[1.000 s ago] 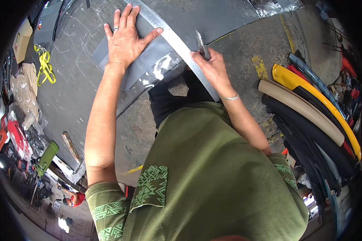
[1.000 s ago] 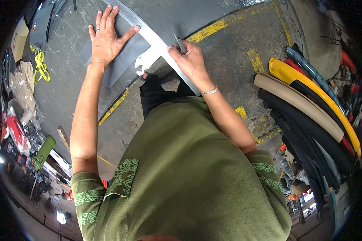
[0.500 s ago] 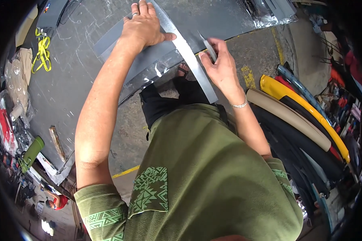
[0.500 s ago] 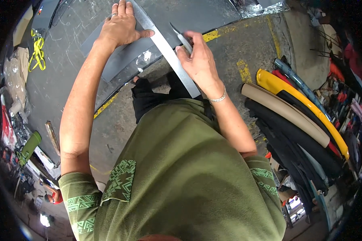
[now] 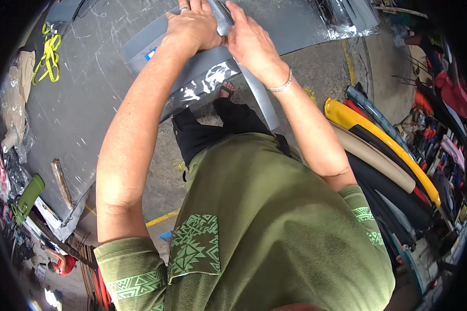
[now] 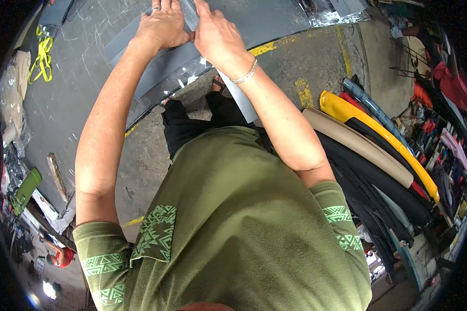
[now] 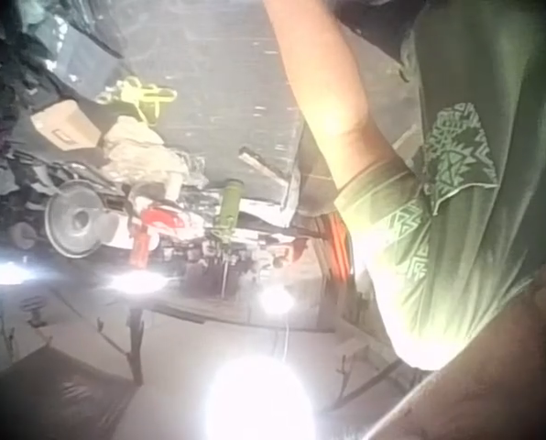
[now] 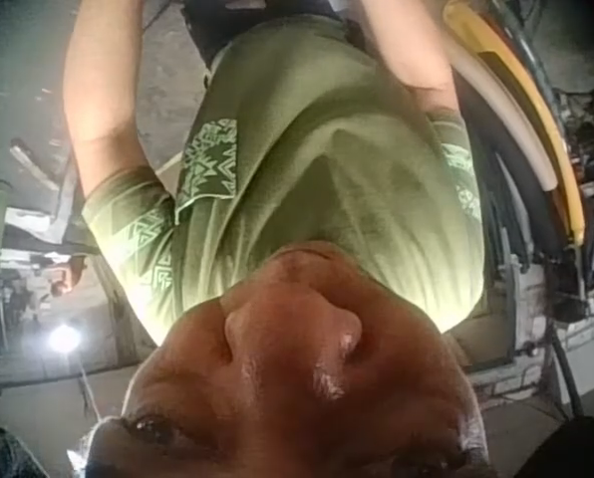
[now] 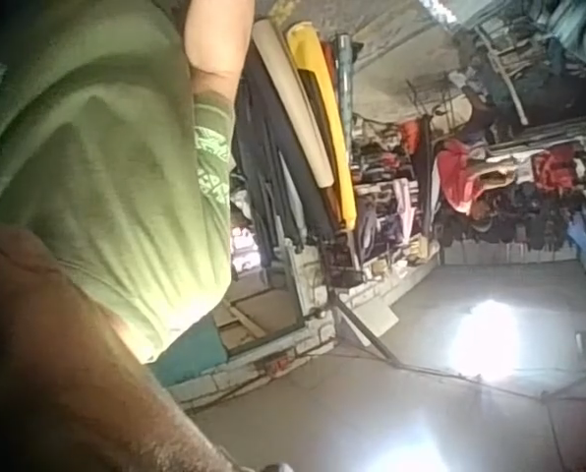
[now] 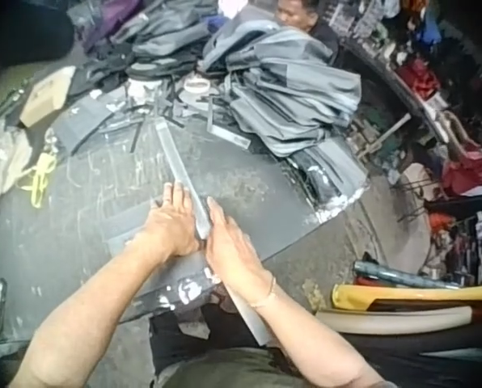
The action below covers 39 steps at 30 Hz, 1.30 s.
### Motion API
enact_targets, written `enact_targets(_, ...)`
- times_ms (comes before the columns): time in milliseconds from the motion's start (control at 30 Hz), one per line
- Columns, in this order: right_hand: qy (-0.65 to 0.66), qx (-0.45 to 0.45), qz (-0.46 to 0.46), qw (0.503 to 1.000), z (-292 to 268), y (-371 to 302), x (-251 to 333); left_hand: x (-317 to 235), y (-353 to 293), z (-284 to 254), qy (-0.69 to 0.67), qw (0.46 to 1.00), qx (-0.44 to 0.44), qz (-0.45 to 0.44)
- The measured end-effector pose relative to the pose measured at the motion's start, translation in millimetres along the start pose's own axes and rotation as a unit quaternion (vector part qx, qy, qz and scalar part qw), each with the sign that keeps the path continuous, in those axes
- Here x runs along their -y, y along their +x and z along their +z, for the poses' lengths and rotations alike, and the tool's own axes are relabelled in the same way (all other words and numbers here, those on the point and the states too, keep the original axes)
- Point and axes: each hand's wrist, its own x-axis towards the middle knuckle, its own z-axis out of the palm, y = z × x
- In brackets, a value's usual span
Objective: Cutting pieces of grey fabric using a metal ruler and a utility knife on a workbench.
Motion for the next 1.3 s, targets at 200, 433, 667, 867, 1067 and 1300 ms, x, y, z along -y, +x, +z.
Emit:
enact_targets(200, -0.074, 0.042, 0.018, 0.996, -0.2, 4.3, 3.1, 1.9, 0.2, 2.0, -0.009, 1.0, 0.0, 0.007)
enact_targets(433, -0.1, 0.122, 0.043, 0.987, -15.6, 10.8, 21.2, 1.3, -3.6, -0.4, -0.025, 1.0, 0.001, 0.001)
enact_targets(667, -0.097, 0.128, 0.032, 0.986, -20.8, -3.6, 19.3, 13.9, 1.2, 15.8, -0.026, 1.0, 0.001, 0.008)
enact_targets(867, -0.104, 0.094, 0.025, 0.99, -20.6, -15.7, 7.2, 20.9, 47.7, 60.8, -0.036, 0.999, -0.017, 0.025)
enact_targets(1067, -0.099, 0.158, 0.056, 0.981, -23.4, -39.7, 11.4, 41.0, 91.3, 131.5, -0.473, 0.764, -0.326, 0.295)
enact_targets(1300, -0.066, 0.119, 0.076, 0.988, -32.4, -84.1, 0.1, -2.9, -4.1, 0.7, -0.027, 1.0, -0.007, 0.014)
